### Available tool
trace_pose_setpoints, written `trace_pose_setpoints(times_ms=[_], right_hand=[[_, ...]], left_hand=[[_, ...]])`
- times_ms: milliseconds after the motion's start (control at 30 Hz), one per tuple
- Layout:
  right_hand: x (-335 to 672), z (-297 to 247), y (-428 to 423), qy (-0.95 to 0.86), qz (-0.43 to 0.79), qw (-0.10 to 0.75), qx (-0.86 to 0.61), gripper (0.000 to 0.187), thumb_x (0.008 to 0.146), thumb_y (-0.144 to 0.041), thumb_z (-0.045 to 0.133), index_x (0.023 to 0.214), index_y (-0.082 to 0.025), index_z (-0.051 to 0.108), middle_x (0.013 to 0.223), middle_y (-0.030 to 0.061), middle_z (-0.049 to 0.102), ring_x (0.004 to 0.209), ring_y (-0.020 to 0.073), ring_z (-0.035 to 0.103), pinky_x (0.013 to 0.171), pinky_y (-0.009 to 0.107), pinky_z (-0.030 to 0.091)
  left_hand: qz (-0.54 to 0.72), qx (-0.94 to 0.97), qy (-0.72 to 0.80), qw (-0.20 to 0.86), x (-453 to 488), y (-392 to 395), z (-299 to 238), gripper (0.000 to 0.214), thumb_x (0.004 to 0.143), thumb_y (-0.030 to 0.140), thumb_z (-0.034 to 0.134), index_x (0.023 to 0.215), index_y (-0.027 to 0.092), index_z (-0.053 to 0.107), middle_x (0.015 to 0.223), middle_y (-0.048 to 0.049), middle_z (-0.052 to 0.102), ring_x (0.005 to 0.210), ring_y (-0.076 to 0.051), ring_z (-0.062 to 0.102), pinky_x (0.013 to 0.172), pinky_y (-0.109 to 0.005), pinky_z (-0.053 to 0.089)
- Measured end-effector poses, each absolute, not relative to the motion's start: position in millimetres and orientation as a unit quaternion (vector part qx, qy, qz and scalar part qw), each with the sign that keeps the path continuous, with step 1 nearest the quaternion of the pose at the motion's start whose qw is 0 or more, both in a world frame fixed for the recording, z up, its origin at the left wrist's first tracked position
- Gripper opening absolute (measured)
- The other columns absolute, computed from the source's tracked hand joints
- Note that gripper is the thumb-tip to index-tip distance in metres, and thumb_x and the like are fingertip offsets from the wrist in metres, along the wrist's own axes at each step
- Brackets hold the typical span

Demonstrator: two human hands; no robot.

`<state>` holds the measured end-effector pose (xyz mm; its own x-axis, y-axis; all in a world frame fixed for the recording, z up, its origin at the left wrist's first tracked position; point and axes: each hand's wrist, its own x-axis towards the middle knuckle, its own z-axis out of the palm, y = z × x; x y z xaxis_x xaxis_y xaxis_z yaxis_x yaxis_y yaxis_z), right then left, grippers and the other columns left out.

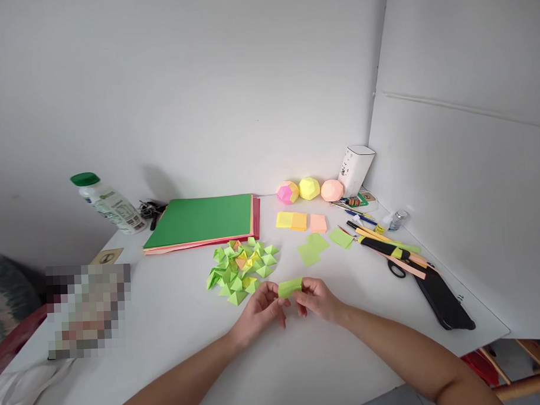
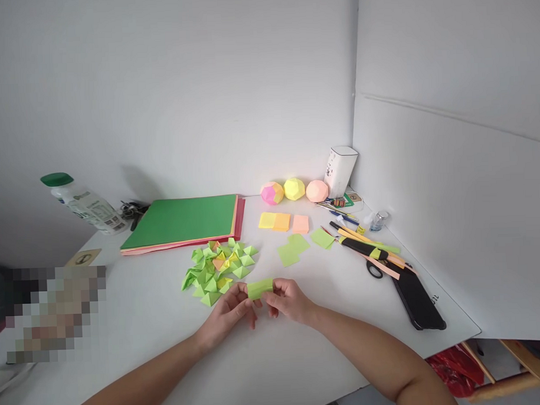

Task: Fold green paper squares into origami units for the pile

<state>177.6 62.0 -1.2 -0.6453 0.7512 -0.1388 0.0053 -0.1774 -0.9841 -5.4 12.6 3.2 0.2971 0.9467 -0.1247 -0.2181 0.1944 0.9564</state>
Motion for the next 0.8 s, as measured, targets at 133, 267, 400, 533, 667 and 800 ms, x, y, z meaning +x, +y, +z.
trace_pose_setpoints(times_ms=[133,267,400,533,667,800], right_hand=[[176.7,-0.6,59.3,-0.595,0.688,0.26,-0.324,0.03,0.077,-0.043,0.06,0.081,-0.014,0.053,0.061,-0.002,0.054,0.049,0.0088,0.05,0.049,0.022,0.042],[177.2,-1.4,59.2,-0.599,0.673,0.263,-0.345,0.03,0.076,-0.043,0.06,0.077,-0.016,0.049,0.058,-0.0034,0.052,0.049,0.0094,0.05,0.048,0.022,0.042],[176.6,-2.1,57.6,-0.637,0.644,0.249,-0.343,0.03,0.076,-0.044,0.06,0.074,-0.016,0.051,0.065,-0.0018,0.049,0.053,0.0091,0.049,0.047,0.021,0.042],[175.5,-1.7,55.6,-0.665,0.619,0.253,-0.334,0.029,0.079,-0.043,0.057,0.072,-0.015,0.055,0.067,-0.0008,0.047,0.053,0.0087,0.048,0.046,0.021,0.04],[174.9,-1.8,54.8,-0.682,0.6,0.257,-0.33,0.032,0.083,-0.042,0.051,0.066,-0.015,0.053,0.063,-0.0015,0.045,0.051,0.0086,0.047,0.045,0.021,0.038],[176.6,-4.2,53.7,-0.664,0.608,0.272,-0.34,0.024,0.084,-0.041,0.05,0.081,-0.017,0.051,0.067,-0.0014,0.049,0.052,0.009,0.05,0.044,0.02,0.039]], left_hand=[[0.421,0.467,0.417,0.656,-4.3,13.6,0.1,0.031,0.079,0.044,0.057,0.075,0.018,0.04,0.071,0.0004,0.062,0.047,-0.011,0.06,0.056,-0.027,0.045],[0.419,0.467,0.417,0.658,-3.8,13.2,-2.3,0.033,0.078,0.044,0.058,0.072,0.019,0.038,0.058,0.0025,0.06,0.047,-0.012,0.058,0.055,-0.027,0.044],[0.491,0.422,0.429,0.63,-0.9,13.0,1.4,0.031,0.08,0.047,0.054,0.077,0.019,0.041,0.07,0.0009,0.06,0.054,-0.011,0.056,0.058,-0.028,0.047],[0.474,0.464,0.417,0.621,0.6,12.4,6.5,0.03,0.078,0.046,0.056,0.087,0.018,0.05,0.086,-0.0042,0.059,0.071,-0.015,0.057,0.06,-0.028,0.048],[0.438,0.501,0.424,0.614,-0.5,12.2,5.3,0.029,0.08,0.045,0.054,0.086,0.017,0.053,0.079,-0.0037,0.059,0.068,-0.015,0.056,0.057,-0.026,0.046],[0.418,0.471,0.448,0.635,-3.0,13.0,2.9,0.03,0.08,0.045,0.054,0.084,0.016,0.053,0.06,0.0008,0.058,0.053,-0.013,0.054,0.053,-0.027,0.045]])
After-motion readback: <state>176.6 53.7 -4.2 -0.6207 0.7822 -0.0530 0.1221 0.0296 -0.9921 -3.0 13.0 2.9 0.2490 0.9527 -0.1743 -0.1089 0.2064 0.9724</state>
